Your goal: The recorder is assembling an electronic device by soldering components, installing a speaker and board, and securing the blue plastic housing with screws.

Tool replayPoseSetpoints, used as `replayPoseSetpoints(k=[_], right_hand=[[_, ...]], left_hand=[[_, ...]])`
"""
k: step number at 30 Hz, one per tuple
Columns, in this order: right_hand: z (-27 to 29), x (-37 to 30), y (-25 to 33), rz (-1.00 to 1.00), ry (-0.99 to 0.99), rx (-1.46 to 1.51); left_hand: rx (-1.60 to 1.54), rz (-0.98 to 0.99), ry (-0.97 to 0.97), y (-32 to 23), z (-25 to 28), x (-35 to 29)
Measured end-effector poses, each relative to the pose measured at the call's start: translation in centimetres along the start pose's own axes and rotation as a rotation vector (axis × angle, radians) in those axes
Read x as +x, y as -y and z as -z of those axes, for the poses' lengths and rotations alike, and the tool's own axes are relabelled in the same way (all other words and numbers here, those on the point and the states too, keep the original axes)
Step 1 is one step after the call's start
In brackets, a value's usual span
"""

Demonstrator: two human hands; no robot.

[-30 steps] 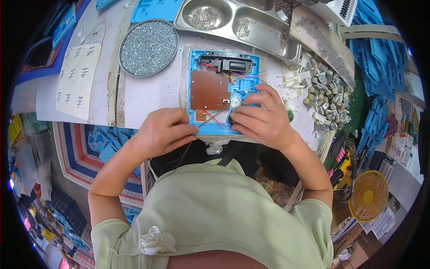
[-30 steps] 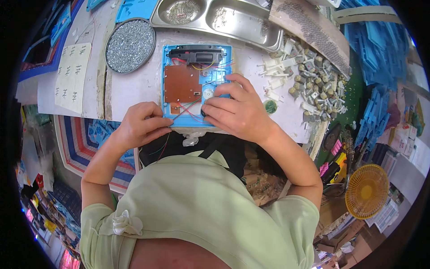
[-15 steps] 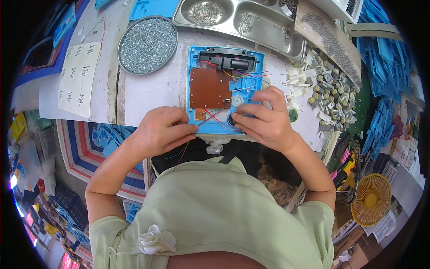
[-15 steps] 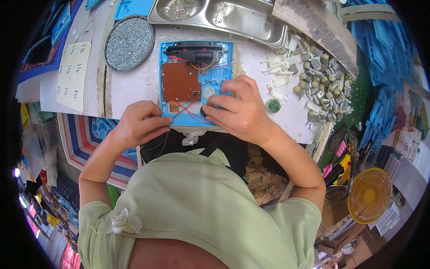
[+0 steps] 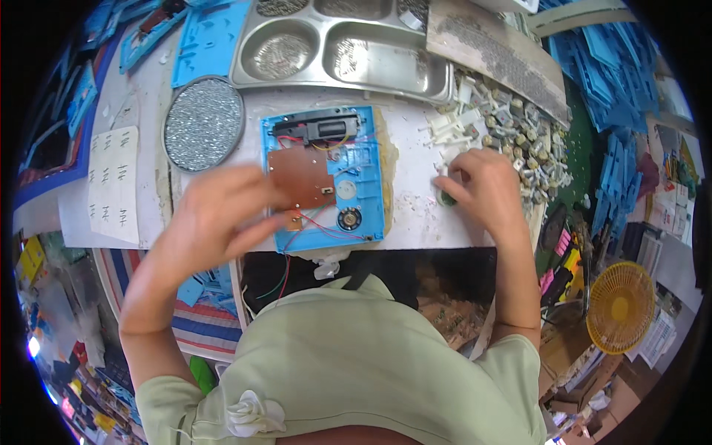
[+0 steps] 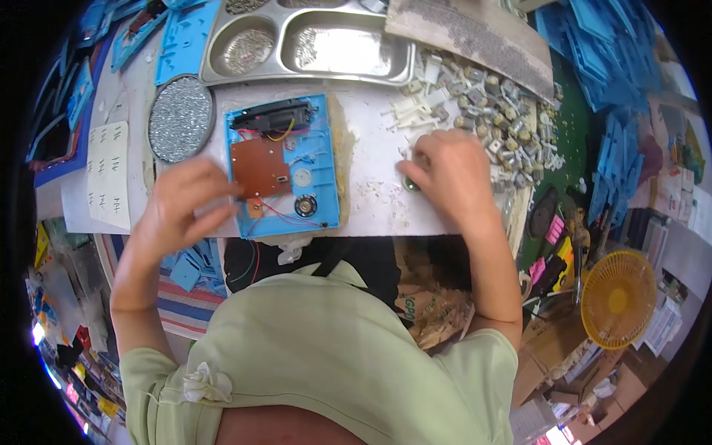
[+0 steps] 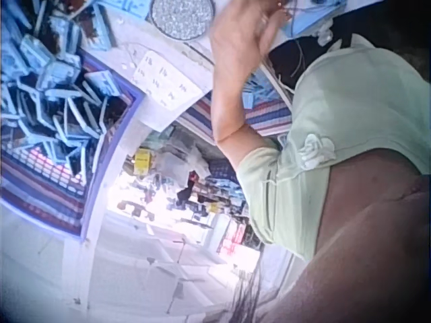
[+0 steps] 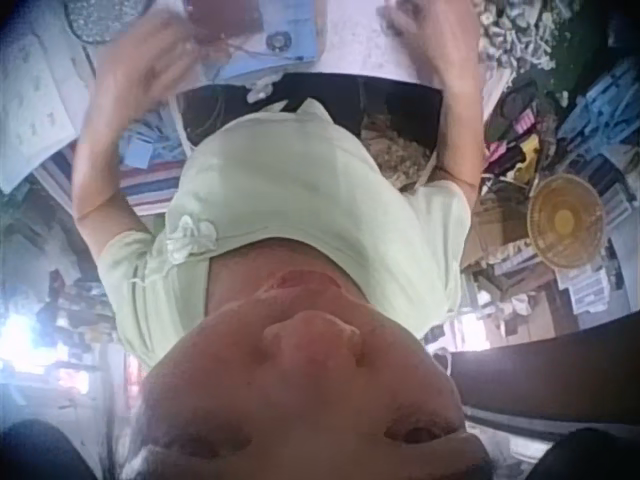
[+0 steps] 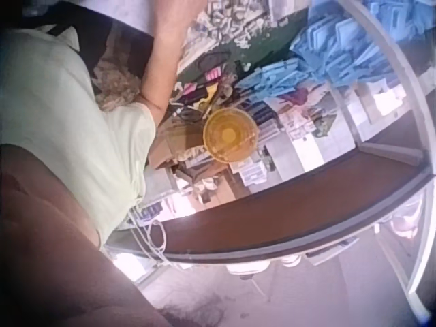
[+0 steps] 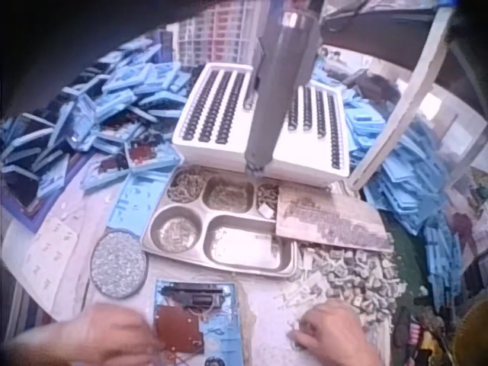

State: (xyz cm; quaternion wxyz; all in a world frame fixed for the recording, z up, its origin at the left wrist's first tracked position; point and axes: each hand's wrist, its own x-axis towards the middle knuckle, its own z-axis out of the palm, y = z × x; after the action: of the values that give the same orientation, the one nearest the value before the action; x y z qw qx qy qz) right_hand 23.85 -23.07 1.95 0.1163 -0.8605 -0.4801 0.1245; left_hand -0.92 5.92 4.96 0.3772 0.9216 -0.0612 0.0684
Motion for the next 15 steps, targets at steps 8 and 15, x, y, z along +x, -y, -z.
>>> replayPoseSetpoints(k=[8,15], right_hand=[[1.7,-1.4,-0.8,-0.393,0.007,0.247],[0.5,-6.8,-3.3,-0.381,-0.367,0.846]], left_hand=[[0.555,-0.055,-0.097,9.1,-2.0,16.0],[0.864,-0.019,0.195,9.4,-3.5,21.2]])
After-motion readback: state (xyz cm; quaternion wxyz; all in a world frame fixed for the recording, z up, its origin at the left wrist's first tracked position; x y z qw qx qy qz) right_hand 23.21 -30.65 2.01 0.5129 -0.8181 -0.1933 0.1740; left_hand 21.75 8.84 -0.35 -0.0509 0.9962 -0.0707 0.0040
